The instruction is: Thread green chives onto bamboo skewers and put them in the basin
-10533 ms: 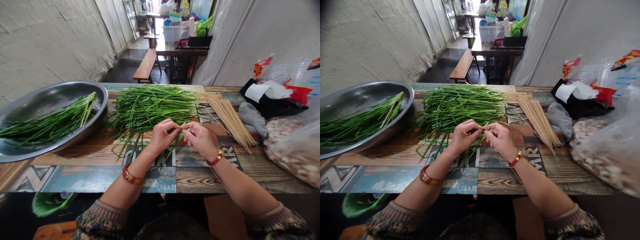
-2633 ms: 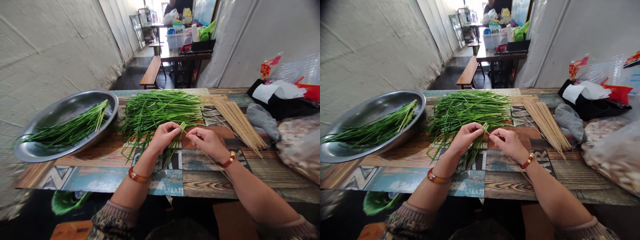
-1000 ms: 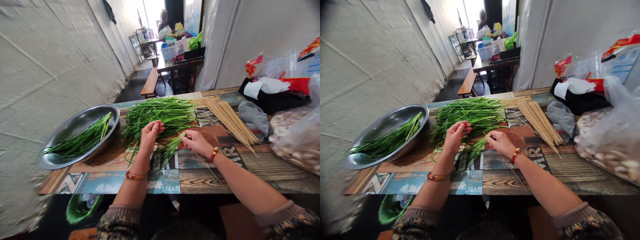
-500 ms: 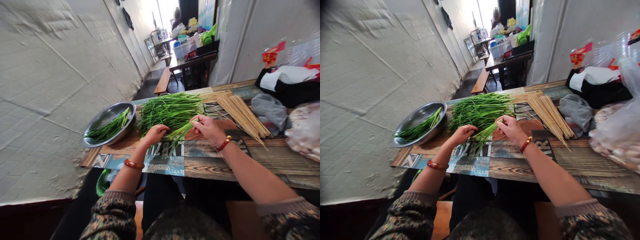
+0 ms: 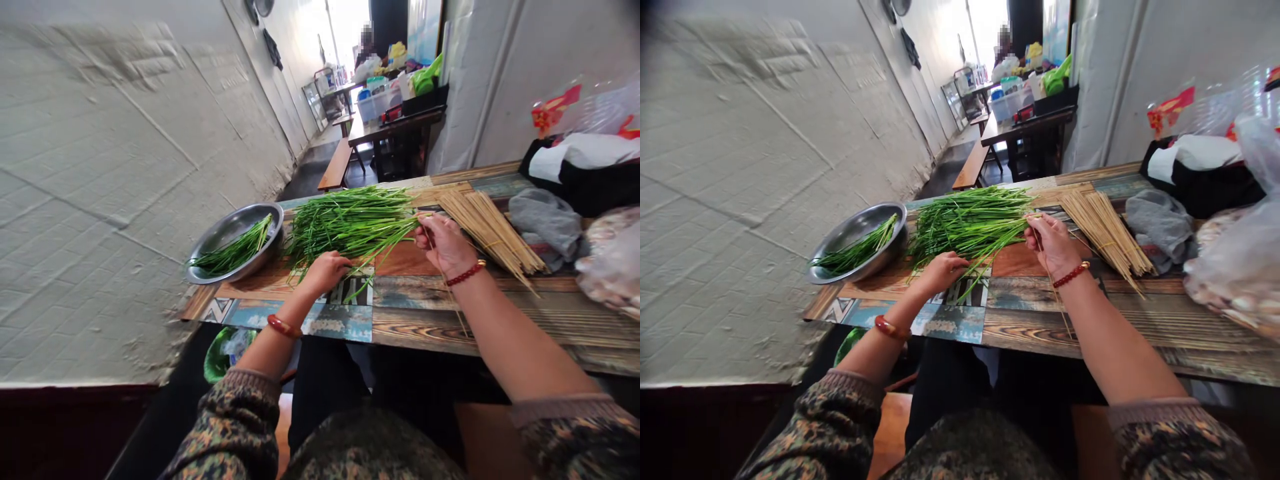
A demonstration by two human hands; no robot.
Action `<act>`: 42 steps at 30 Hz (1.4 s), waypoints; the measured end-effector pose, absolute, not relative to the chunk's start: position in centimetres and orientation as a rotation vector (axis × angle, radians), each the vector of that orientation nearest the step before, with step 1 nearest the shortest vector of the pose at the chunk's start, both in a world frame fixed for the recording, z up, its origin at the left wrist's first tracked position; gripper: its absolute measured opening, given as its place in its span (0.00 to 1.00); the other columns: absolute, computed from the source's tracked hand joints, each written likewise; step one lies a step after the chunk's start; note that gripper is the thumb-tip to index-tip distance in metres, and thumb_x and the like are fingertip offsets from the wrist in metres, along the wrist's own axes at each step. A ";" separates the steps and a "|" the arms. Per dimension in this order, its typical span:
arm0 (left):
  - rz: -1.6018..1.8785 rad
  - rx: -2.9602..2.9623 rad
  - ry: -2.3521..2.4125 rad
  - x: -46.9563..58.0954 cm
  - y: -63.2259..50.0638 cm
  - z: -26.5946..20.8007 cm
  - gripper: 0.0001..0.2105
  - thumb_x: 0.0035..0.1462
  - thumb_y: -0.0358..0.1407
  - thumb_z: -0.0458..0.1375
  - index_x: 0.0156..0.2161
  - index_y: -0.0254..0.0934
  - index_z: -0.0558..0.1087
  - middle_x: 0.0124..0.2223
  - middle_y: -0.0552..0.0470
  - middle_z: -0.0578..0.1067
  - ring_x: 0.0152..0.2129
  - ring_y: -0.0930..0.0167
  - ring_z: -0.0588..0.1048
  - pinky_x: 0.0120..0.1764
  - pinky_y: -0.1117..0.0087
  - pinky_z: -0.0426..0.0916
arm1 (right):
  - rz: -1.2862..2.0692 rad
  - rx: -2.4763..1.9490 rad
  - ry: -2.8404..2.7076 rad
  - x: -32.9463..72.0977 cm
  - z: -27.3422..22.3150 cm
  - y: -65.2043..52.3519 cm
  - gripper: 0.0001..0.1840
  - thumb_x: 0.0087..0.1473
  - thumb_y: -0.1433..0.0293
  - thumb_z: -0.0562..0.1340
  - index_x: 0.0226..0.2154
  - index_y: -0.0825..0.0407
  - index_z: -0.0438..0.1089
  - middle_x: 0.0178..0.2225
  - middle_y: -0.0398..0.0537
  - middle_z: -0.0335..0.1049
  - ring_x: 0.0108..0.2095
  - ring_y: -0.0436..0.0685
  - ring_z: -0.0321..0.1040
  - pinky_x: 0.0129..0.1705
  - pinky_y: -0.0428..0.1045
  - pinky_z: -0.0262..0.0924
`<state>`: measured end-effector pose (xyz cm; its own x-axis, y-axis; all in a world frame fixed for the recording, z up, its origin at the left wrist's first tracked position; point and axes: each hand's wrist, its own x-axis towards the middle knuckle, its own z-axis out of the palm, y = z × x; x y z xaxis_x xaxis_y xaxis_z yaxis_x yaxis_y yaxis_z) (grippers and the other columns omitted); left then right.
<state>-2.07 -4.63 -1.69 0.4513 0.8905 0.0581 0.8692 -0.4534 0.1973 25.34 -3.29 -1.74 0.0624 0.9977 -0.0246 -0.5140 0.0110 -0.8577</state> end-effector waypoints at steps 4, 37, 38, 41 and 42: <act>0.049 2.631 1.729 -1.6 -4.3 -2.2 0.13 0.55 0.29 0.53 0.43 0.37 0.77 0.39 0.44 0.72 0.40 0.64 0.71 0.45 0.65 0.65 | 1.388 -0.839 -0.803 25.2 -2.0 -3.3 0.12 0.40 0.64 0.66 0.28 0.52 0.66 0.18 0.36 0.62 0.15 0.42 0.54 0.14 0.40 0.46; 1.311 1.363 1.594 -2.5 -2.4 -0.8 0.10 0.48 0.32 0.59 0.38 0.35 0.65 0.34 0.51 0.73 0.26 0.74 0.71 0.32 0.71 0.67 | 1.626 -0.705 -0.856 26.0 -1.8 -3.5 0.11 0.41 0.67 0.68 0.28 0.53 0.67 0.17 0.36 0.64 0.13 0.41 0.54 0.14 0.38 0.46; 1.334 1.466 1.666 -2.3 -2.1 -1.0 0.11 0.48 0.31 0.59 0.39 0.34 0.67 0.34 0.51 0.72 0.26 0.74 0.70 0.34 0.71 0.67 | 1.623 -0.711 -0.870 26.1 -1.8 -3.5 0.11 0.41 0.67 0.68 0.29 0.54 0.68 0.17 0.36 0.64 0.13 0.41 0.54 0.14 0.38 0.46; 1.235 1.875 1.716 -1.1 -1.2 -1.3 0.10 0.50 0.30 0.57 0.41 0.34 0.70 0.33 0.51 0.71 0.28 0.73 0.70 0.36 0.70 0.67 | 1.606 -0.722 -0.862 26.5 -1.6 -3.3 0.11 0.42 0.67 0.67 0.29 0.54 0.68 0.17 0.36 0.64 0.13 0.41 0.54 0.13 0.38 0.45; 1.167 1.992 1.677 -0.5 -0.9 -1.2 0.10 0.52 0.30 0.56 0.41 0.33 0.71 0.33 0.51 0.72 0.28 0.73 0.70 0.37 0.69 0.67 | 1.600 -0.718 -0.847 26.7 -1.6 -3.2 0.11 0.42 0.67 0.67 0.29 0.54 0.68 0.17 0.36 0.64 0.13 0.41 0.54 0.13 0.38 0.45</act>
<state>-0.51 -0.86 -1.23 -0.0044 0.9200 0.3920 0.6876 -0.2819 0.6692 26.74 -3.16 -1.55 -0.1818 0.9833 -0.0094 -0.5448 -0.1087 -0.8315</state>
